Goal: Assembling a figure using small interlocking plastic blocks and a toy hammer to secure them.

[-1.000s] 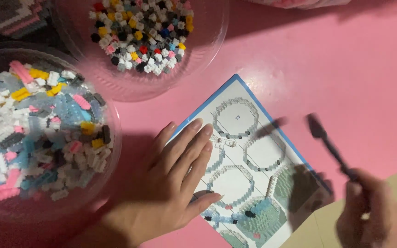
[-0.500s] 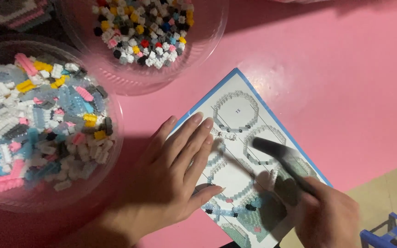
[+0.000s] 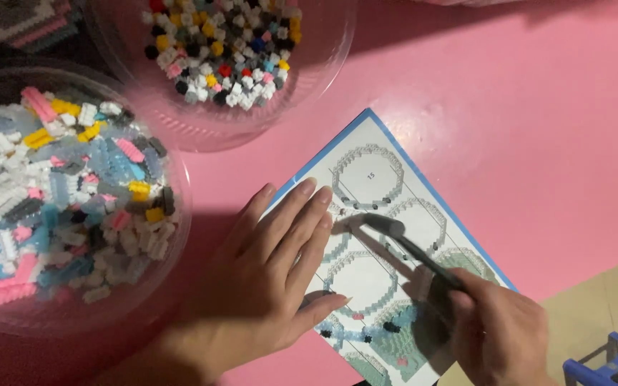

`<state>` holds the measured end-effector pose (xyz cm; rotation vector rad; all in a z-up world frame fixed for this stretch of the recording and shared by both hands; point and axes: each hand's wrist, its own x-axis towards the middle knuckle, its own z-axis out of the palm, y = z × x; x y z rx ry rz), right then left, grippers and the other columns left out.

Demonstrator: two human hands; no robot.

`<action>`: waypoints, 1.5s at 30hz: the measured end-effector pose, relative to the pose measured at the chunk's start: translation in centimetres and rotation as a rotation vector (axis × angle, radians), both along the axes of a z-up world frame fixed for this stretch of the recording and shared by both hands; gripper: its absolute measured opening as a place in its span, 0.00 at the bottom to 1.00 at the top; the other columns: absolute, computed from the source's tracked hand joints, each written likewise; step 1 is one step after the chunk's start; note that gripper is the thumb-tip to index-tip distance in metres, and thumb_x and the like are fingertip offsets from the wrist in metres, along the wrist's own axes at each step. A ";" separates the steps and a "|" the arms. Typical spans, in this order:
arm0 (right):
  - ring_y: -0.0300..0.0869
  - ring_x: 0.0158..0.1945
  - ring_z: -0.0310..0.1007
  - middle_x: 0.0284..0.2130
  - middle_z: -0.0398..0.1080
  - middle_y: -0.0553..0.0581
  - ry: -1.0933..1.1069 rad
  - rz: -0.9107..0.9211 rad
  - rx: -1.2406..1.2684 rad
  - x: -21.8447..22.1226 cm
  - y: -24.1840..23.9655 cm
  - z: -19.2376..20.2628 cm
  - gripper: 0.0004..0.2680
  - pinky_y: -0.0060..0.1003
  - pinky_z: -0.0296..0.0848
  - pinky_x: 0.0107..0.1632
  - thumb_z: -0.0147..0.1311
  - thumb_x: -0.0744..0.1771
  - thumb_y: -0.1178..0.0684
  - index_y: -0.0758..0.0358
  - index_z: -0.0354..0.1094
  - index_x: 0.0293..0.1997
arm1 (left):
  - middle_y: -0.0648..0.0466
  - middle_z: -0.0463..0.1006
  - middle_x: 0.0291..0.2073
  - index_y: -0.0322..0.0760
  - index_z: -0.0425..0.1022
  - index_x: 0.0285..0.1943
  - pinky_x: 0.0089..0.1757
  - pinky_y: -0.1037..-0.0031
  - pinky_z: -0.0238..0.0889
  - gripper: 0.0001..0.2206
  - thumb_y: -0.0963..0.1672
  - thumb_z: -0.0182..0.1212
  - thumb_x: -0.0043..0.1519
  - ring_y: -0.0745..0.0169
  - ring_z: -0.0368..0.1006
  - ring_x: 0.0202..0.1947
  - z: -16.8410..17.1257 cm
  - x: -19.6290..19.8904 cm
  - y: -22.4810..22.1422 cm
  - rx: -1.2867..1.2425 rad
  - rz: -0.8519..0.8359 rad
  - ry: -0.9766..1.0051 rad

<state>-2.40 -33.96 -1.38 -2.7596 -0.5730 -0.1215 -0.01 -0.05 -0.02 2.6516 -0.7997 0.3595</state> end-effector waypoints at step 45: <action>0.52 0.39 0.61 0.40 0.69 0.61 -0.066 1.090 0.250 16.7 28.1 11.3 0.05 0.46 0.62 0.42 0.64 0.71 0.59 0.68 0.71 0.44 | 0.53 0.80 0.55 0.41 0.74 0.70 0.34 0.57 0.60 0.30 0.59 0.53 0.66 0.49 0.75 0.39 -1.9 -2.5 -0.1 -0.168 0.172 0.157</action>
